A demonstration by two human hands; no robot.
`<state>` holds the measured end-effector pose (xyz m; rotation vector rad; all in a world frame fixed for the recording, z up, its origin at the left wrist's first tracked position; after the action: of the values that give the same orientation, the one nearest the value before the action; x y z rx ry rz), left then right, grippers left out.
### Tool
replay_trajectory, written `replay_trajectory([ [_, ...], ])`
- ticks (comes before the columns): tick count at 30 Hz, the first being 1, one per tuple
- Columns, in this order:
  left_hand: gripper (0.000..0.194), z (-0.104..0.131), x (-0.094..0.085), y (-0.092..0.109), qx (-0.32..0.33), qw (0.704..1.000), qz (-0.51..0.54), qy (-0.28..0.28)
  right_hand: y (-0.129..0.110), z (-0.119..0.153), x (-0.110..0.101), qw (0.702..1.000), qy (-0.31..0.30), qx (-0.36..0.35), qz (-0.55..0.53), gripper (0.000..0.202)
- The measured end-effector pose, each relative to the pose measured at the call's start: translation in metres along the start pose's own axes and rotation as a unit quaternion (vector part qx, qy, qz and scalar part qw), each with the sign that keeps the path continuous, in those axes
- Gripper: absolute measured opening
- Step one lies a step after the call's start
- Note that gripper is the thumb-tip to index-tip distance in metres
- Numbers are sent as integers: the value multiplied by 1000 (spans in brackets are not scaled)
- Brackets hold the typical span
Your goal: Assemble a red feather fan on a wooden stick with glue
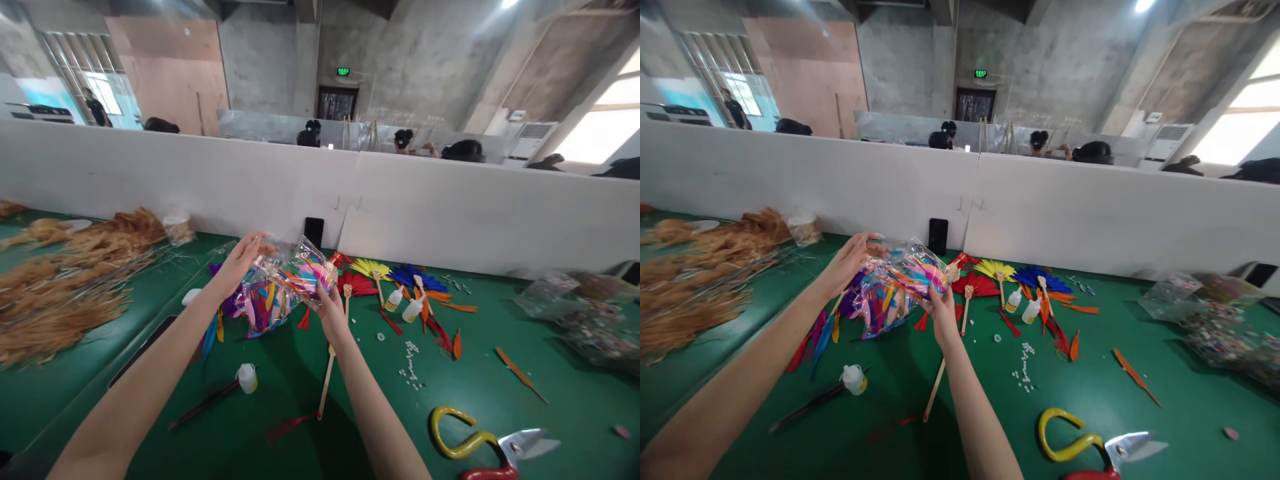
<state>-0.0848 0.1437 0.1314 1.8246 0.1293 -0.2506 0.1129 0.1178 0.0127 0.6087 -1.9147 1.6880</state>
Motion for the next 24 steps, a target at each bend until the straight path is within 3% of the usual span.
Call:
replay_trajectory([
  [8,36,8,9,8,-5,989,-66,-130,-30,27,-26,997,-7,18,81,57],
  [11,47,16,18,15,4,977,-126,-173,-36,33,-33,995,-1,0,97,53],
  [15,53,23,29,18,41,967,-187,-169,-39,40,-43,995,18,3,97,49],
  [19,36,26,36,19,81,962,-210,-157,-42,45,-50,996,30,7,79,50],
  [21,25,26,40,23,98,947,-253,-170,-42,46,-52,997,32,8,75,52],
  [24,28,25,46,27,92,926,-300,-210,-43,48,-55,997,28,0,73,55],
])
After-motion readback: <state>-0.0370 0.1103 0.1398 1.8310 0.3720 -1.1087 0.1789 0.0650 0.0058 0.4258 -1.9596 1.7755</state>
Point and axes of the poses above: each hand's wrist, its own z-axis away from the middle knuckle, its own x-axis out of the palm, y = z × x, the point moved 4 cm from there along -z, towards the middle knuckle, and after that the axes turned 7 degrees about -x, right-handed, at the moved point
